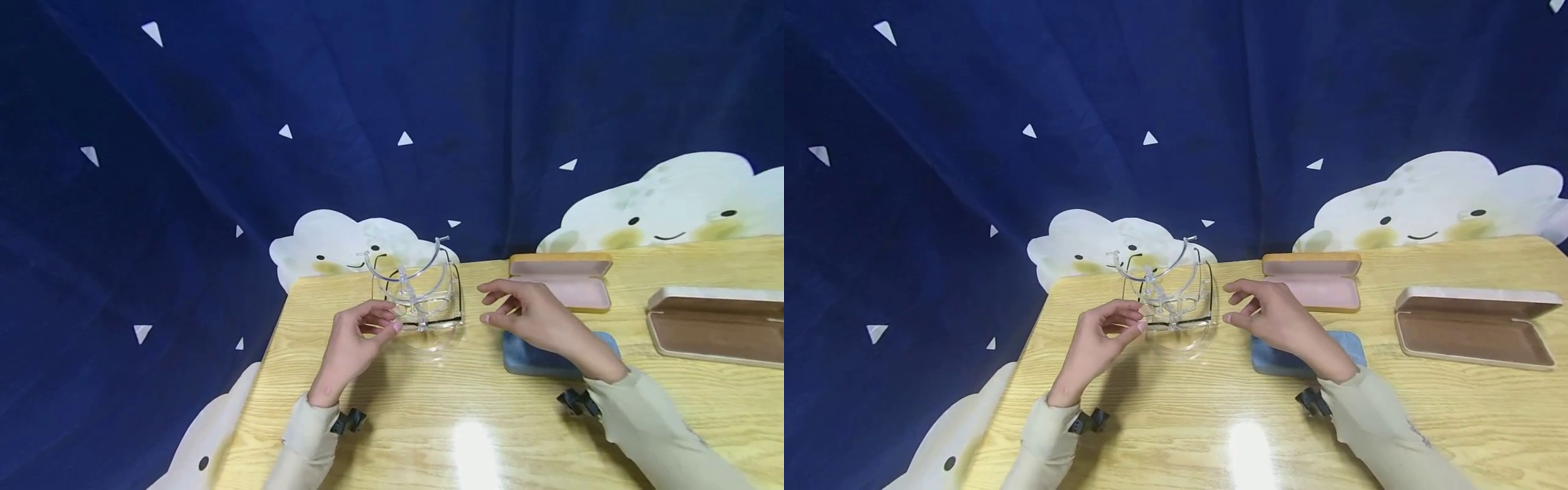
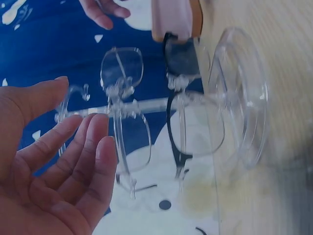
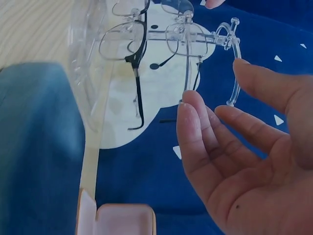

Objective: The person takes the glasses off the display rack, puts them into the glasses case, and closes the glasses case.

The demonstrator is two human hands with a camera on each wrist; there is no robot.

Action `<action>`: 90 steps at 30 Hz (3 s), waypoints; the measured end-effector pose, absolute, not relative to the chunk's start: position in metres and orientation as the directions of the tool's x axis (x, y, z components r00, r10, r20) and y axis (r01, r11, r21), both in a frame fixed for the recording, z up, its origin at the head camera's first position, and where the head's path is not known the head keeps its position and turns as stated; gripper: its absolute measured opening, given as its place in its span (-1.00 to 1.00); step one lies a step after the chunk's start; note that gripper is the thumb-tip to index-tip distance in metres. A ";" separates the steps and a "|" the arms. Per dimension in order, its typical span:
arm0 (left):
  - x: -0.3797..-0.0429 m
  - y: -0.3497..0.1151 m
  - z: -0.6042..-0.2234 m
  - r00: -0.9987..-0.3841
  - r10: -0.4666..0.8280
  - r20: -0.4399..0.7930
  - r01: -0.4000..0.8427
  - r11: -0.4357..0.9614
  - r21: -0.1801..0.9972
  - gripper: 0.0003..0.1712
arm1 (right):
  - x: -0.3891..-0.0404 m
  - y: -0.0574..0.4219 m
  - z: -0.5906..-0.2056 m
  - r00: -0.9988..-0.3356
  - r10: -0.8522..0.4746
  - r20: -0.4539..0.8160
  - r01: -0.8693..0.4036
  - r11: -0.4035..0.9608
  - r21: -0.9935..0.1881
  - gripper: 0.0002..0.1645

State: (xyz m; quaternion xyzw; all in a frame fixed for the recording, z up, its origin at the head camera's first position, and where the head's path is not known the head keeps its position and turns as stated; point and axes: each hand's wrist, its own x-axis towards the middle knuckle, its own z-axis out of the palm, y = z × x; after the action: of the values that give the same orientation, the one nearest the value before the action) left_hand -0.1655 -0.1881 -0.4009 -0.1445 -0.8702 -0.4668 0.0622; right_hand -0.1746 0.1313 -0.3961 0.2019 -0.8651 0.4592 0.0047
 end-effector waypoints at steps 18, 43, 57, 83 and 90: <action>-0.187 -0.210 -0.412 -0.964 0.008 0.266 0.229 0.536 0.813 -0.44 | -0.196 0.088 -0.401 -0.925 -0.287 0.249 -0.365 0.490 -0.792 -0.55; -0.194 -0.207 -0.429 -0.971 0.065 0.230 0.229 0.529 0.817 -0.82 | -0.194 0.070 -0.414 -0.931 -0.271 0.245 -0.350 0.472 -0.809 -0.70; -0.189 -0.209 -0.415 -0.968 0.065 0.241 0.239 0.518 0.822 -0.88 | -0.192 0.075 -0.407 -0.932 -0.275 0.236 -0.339 0.437 -0.833 -0.70; -0.166 -0.196 -0.387 -0.942 0.110 0.317 0.332 0.449 0.830 -0.88 | -0.183 0.095 -0.377 -0.933 -0.239 0.269 -0.350 0.424 -0.835 -0.73; -0.162 -0.193 -0.387 -0.934 0.122 0.337 0.356 0.427 0.831 -0.85 | -0.181 0.099 -0.374 -0.928 -0.241 0.283 -0.359 0.383 -0.851 -0.71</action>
State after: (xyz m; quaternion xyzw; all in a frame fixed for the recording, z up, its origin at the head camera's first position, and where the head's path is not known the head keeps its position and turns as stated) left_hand -0.1615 -0.1927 -0.3867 -0.1427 -0.8371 -0.5159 0.1133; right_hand -0.1807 0.0988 -0.3736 0.1808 -0.8298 0.5250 0.0563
